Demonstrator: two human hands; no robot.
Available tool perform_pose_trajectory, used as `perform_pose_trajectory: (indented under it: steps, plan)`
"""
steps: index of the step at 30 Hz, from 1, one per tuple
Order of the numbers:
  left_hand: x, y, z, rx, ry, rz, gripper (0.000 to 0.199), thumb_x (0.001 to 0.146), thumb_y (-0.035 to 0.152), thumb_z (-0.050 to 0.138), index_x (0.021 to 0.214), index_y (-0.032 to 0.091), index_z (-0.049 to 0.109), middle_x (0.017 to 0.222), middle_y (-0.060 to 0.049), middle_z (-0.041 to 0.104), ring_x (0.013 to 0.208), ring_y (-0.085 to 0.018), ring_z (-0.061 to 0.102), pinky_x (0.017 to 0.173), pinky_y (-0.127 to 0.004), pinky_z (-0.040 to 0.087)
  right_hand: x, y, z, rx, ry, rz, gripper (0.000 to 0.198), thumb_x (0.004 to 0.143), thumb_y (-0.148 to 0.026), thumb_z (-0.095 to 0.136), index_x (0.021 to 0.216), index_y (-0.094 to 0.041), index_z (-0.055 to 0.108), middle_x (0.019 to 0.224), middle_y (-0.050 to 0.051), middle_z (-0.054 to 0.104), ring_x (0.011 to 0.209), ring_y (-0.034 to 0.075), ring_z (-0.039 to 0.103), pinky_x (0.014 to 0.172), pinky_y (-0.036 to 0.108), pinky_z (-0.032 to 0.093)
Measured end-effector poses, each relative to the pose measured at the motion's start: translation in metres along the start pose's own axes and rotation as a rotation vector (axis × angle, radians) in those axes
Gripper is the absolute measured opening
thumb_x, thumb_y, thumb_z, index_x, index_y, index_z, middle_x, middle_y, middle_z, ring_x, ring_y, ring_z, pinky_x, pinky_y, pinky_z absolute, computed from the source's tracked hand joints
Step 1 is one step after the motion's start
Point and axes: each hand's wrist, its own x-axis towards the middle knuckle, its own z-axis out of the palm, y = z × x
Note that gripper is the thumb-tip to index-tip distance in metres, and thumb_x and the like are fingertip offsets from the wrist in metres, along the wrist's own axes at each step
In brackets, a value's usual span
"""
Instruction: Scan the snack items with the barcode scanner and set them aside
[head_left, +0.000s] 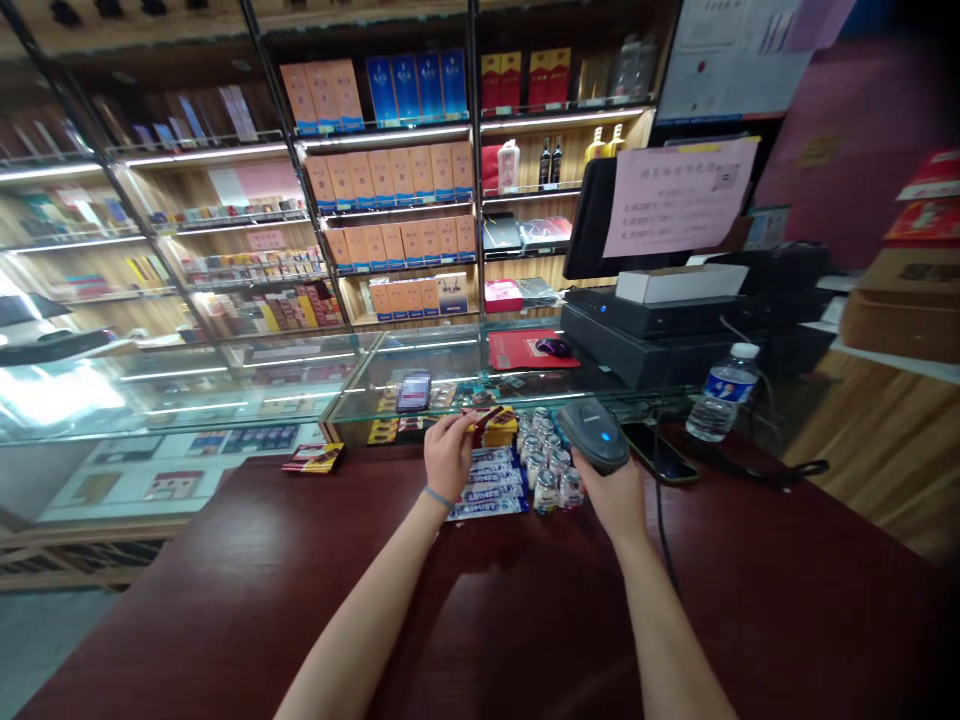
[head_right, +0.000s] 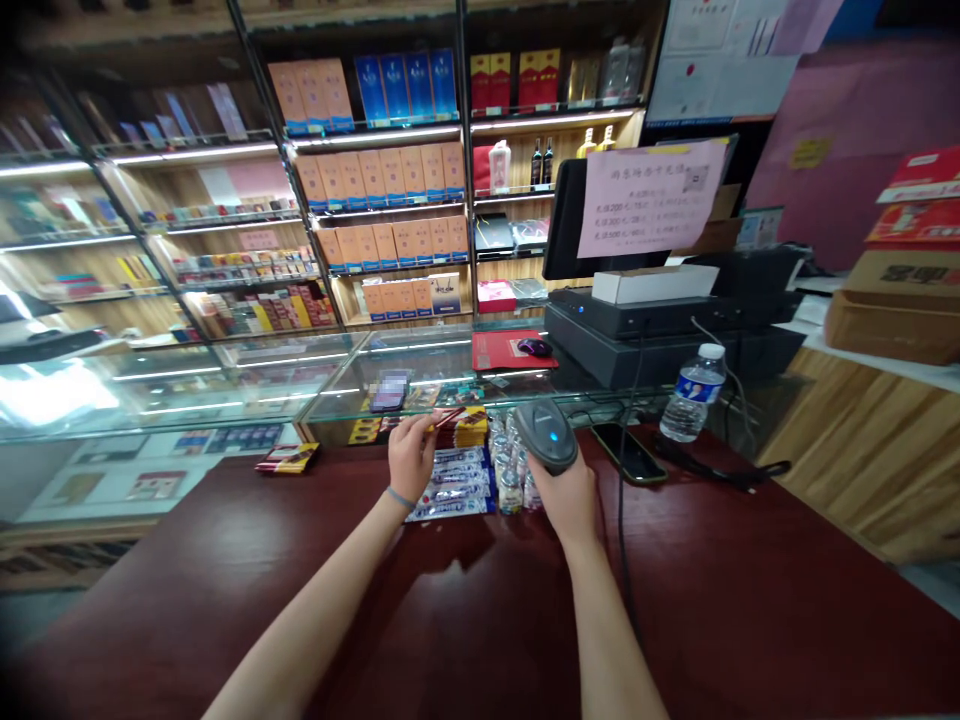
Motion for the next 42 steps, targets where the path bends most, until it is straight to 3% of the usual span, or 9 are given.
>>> perform_pose_trajectory:
  steps: [3, 7, 13, 17, 20, 23, 27, 34, 42]
  plan:
    - [-0.014, -0.009, -0.019, -0.272, 0.189, -0.320, 0.025, 0.094, 0.030, 0.059, 0.117, 0.022, 0.063, 0.107, -0.008, 0.072, 0.100, -0.021, 0.069, 0.092, -0.036, 0.052, -0.003, -0.005, 0.004, 0.066, 0.019, 0.001, 0.033, 0.073, -0.046, 0.070, 0.091, -0.019, 0.070, 0.068, 0.007, 0.073, 0.070, 0.027, 0.072, 0.061, 0.032, 0.054]
    - [-0.035, -0.022, -0.041, -0.667, 0.366, -0.692, 0.040, 0.085, 0.039, 0.071, 0.117, 0.021, 0.055, 0.106, -0.008, 0.071, 0.097, -0.020, 0.070, 0.086, -0.033, 0.057, -0.012, -0.018, 0.012, 0.190, 0.005, 0.058, 0.026, 0.071, -0.047, 0.071, 0.065, -0.023, 0.061, 0.050, 0.002, 0.062, 0.047, 0.021, 0.060, 0.050, 0.032, 0.050]
    - [-0.058, -0.041, -0.060, -1.027, 0.505, -0.956, 0.035, 0.083, 0.027, 0.074, 0.111, 0.026, 0.054, 0.117, -0.005, 0.068, 0.098, -0.015, 0.071, 0.091, -0.038, 0.058, -0.029, -0.034, 0.027, 0.187, -0.221, 0.066, 0.028, 0.075, -0.047, 0.068, 0.062, -0.024, 0.059, 0.049, 0.001, 0.060, 0.045, 0.019, 0.057, 0.050, 0.032, 0.049]
    - [-0.060, -0.052, -0.063, -1.077, 0.579, -1.032, 0.026, 0.087, 0.021, 0.069, 0.108, 0.025, 0.053, 0.112, -0.004, 0.070, 0.098, -0.015, 0.072, 0.096, -0.040, 0.056, -0.046, -0.038, 0.046, 0.110, -0.394, -0.007, 0.024, 0.075, -0.043, 0.068, 0.085, -0.021, 0.067, 0.057, 0.002, 0.066, 0.056, 0.022, 0.065, 0.057, 0.032, 0.052]
    - [-0.059, -0.058, -0.065, -1.100, 0.609, -1.077, 0.024, 0.089, 0.017, 0.065, 0.108, 0.025, 0.052, 0.111, -0.003, 0.070, 0.099, -0.015, 0.072, 0.098, -0.041, 0.055, -0.063, -0.039, 0.060, 0.091, -0.479, -0.067, 0.039, 0.074, -0.039, 0.066, 0.110, -0.022, 0.065, 0.082, 0.004, 0.075, 0.077, 0.025, 0.072, 0.068, 0.032, 0.055]
    - [-0.060, -0.060, -0.066, -1.126, 0.623, -1.096, 0.025, 0.090, 0.014, 0.063, 0.109, 0.026, 0.051, 0.110, -0.003, 0.070, 0.099, -0.014, 0.072, 0.099, -0.040, 0.055, -0.076, -0.039, 0.068, 0.051, -0.616, -0.115, 0.046, 0.076, -0.037, 0.063, 0.120, -0.025, 0.059, 0.095, 0.003, 0.077, 0.086, 0.025, 0.073, 0.076, 0.033, 0.054]
    - [-0.061, -0.062, -0.066, -1.136, 0.627, -1.089, 0.023, 0.092, 0.014, 0.060, 0.109, 0.027, 0.050, 0.113, -0.003, 0.070, 0.102, -0.014, 0.071, 0.101, -0.042, 0.055, -0.081, -0.034, 0.070, -0.029, -0.697, -0.177, 0.047, 0.079, -0.038, 0.061, 0.124, -0.025, 0.057, 0.101, 0.005, 0.077, 0.094, 0.028, 0.074, 0.079, 0.036, 0.054]
    - [-0.061, -0.062, -0.065, -1.074, 0.596, -1.071, 0.018, 0.094, 0.018, 0.058, 0.107, 0.028, 0.050, 0.121, -0.004, 0.067, 0.115, -0.016, 0.067, 0.104, -0.044, 0.053, -0.078, -0.024, 0.072, -0.056, -0.692, -0.247, 0.046, 0.079, -0.035, 0.060, 0.123, -0.022, 0.060, 0.104, 0.009, 0.077, 0.098, 0.030, 0.073, 0.081, 0.038, 0.054]
    - [-0.060, -0.061, -0.066, -1.087, 0.612, -1.095, 0.025, 0.089, 0.019, 0.066, 0.108, 0.026, 0.051, 0.112, -0.004, 0.070, 0.099, -0.013, 0.071, 0.098, -0.039, 0.055, -0.078, -0.028, 0.071, 0.014, -0.696, -0.170, 0.043, 0.077, -0.036, 0.062, 0.118, -0.025, 0.056, 0.096, 0.005, 0.077, 0.088, 0.028, 0.073, 0.079, 0.036, 0.053]
